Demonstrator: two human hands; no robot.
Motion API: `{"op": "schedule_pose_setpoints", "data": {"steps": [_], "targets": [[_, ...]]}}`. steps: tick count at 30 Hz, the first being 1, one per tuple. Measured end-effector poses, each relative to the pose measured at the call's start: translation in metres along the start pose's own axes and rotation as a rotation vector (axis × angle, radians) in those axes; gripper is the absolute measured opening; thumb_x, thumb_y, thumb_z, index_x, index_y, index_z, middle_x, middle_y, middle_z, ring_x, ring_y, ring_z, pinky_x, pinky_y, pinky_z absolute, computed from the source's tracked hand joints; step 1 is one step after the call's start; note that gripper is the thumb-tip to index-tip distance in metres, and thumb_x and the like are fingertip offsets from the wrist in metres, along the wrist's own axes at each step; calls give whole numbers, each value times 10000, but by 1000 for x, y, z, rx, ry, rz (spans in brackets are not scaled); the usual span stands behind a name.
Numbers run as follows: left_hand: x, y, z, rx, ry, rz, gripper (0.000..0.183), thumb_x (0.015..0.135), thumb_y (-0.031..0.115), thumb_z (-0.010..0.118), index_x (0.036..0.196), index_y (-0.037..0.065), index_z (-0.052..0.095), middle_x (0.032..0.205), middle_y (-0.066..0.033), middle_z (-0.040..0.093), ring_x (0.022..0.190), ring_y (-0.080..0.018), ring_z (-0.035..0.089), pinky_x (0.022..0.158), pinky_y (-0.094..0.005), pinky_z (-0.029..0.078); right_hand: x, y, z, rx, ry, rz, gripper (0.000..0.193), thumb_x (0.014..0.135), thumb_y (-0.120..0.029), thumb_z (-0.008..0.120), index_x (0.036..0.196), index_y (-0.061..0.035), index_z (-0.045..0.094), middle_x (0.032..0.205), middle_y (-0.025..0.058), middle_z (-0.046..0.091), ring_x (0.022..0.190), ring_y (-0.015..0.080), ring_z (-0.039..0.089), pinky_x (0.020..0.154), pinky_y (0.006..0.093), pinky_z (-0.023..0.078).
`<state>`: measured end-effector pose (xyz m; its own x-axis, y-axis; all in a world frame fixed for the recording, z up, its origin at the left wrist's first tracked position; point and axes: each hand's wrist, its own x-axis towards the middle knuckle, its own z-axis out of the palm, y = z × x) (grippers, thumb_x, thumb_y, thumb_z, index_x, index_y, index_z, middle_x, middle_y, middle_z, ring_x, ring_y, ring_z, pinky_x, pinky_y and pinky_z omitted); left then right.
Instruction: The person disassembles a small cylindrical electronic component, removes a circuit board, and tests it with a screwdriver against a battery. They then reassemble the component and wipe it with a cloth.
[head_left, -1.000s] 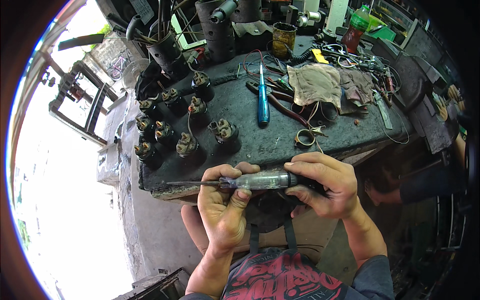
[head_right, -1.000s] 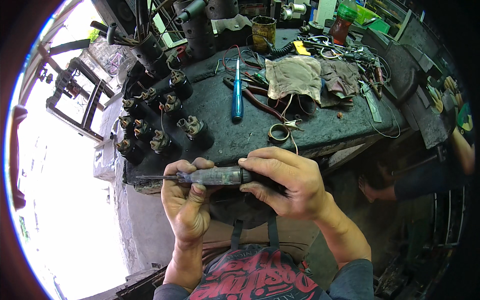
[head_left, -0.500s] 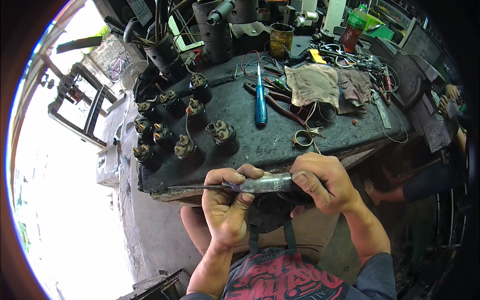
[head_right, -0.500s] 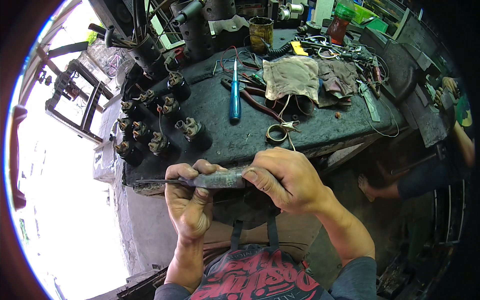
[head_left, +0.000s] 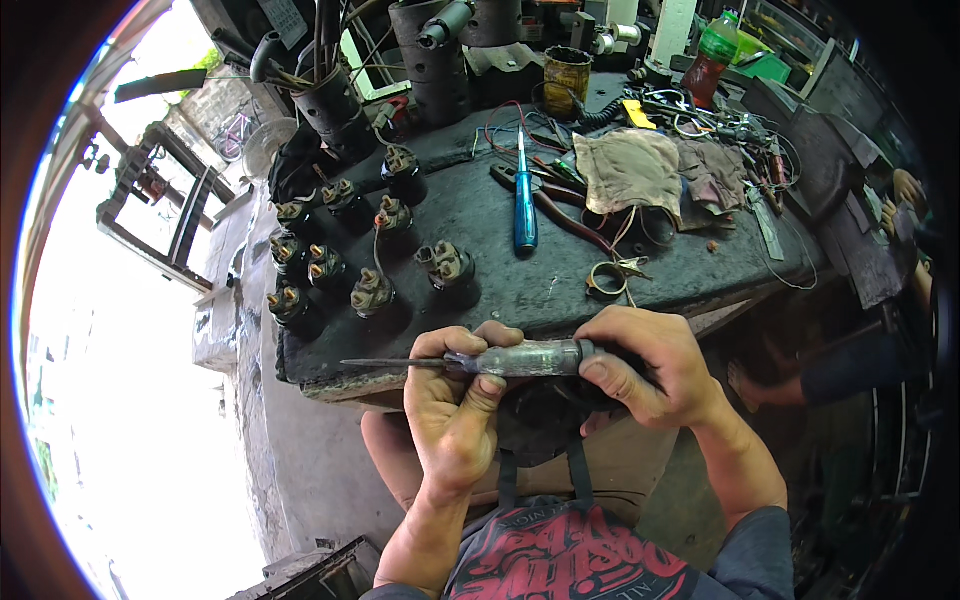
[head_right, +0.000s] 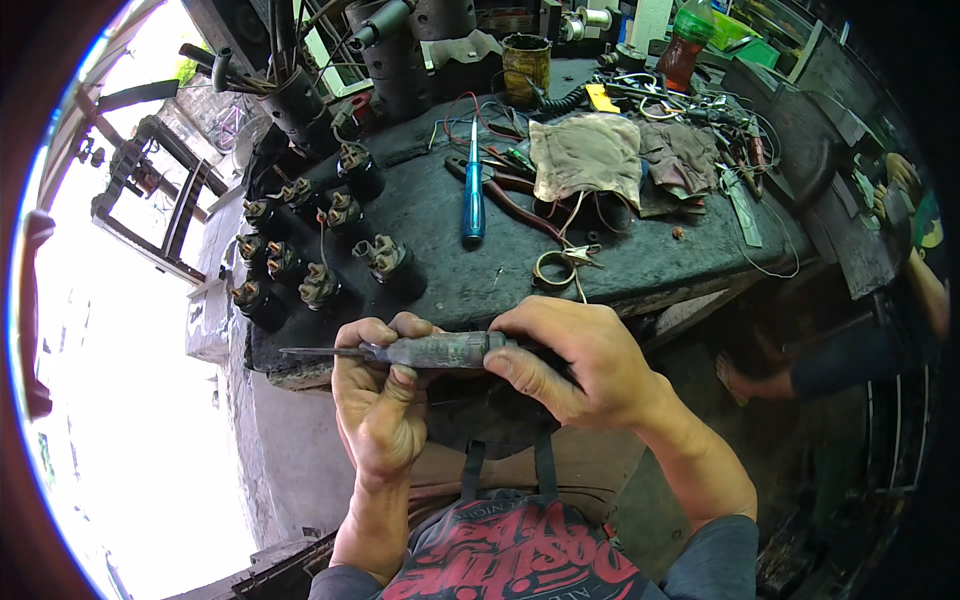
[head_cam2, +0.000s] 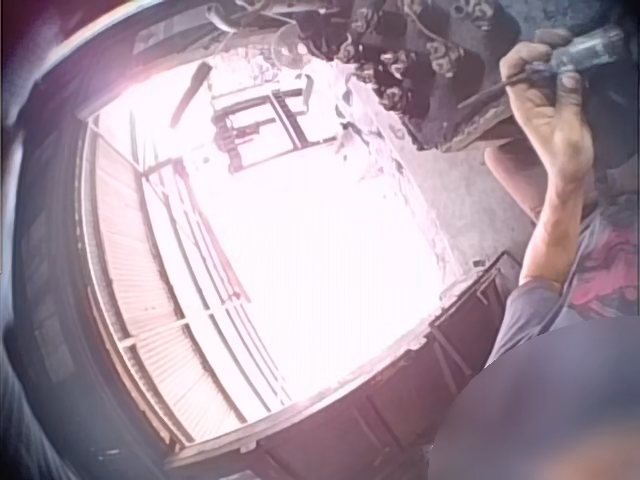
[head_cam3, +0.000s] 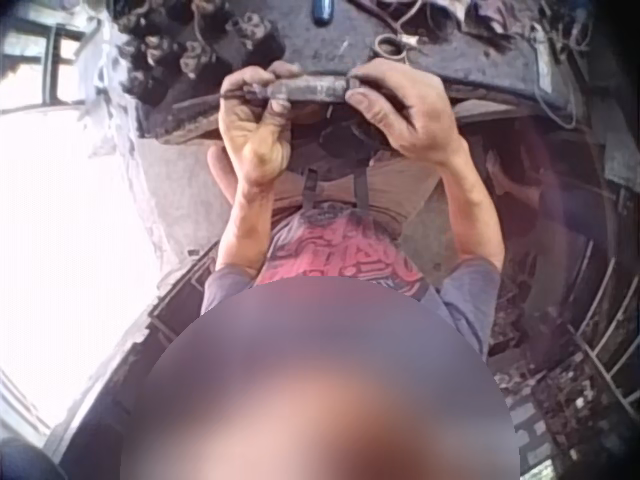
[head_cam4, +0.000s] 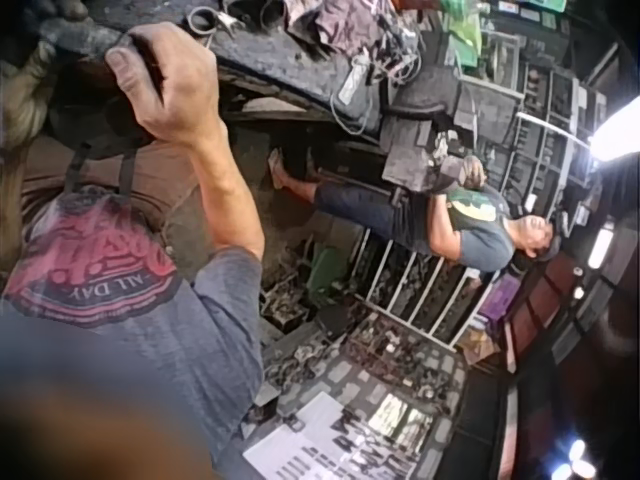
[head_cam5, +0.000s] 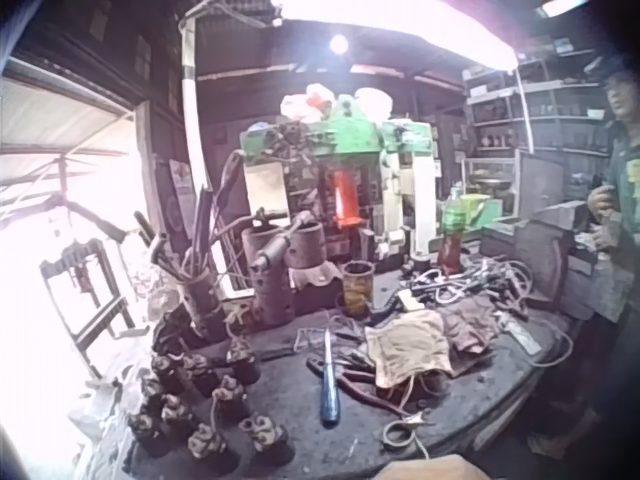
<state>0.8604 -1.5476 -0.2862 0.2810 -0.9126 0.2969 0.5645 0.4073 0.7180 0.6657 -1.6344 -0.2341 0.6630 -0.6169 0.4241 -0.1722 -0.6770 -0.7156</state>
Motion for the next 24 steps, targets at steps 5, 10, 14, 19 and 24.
{"op": "schedule_pose_setpoints", "data": {"steps": [5,10,14,19,24], "targets": [[0,0,2,-7,14,-28,308,951,-39,620,1204,13,452,1227,-212,588,1086,-213,619,1003,-361,519,5,2,-3,-37,-118,149,261,939,-261,681,972,-6,639,814,135,625,746,335,626,672,377,502],[-1,-1,3,-23,57,-31,306,954,-43,610,1210,15,452,1229,-211,586,1083,-213,622,1001,-365,531,5,3,6,-83,99,-165,267,938,-261,679,1024,-19,606,877,144,607,775,348,613,681,402,501],[-4,-5,4,-57,35,-68,307,954,-41,610,1213,16,455,1237,-211,584,1080,-214,626,1000,-370,536,4,7,-5,-127,-123,0,313,943,-312,671,1030,-20,599,899,144,607,772,331,615,650,363,490],[-3,-5,1,-32,48,-68,305,954,-50,602,1213,13,453,1245,-216,582,1081,-216,627,1002,-376,539,3,3,0,-156,-39,55,312,965,-337,628,941,-27,601,917,135,628,845,315,616,739,416,464],[-3,-5,5,-94,25,-68,296,954,-60,595,1207,8,458,1239,-221,587,1086,-222,631,1003,-382,543,0,-3,-3,-222,-62,-55,281,973,-310,607,919,-35,616,889,123,624,879,340,596,778,464,431]]}}
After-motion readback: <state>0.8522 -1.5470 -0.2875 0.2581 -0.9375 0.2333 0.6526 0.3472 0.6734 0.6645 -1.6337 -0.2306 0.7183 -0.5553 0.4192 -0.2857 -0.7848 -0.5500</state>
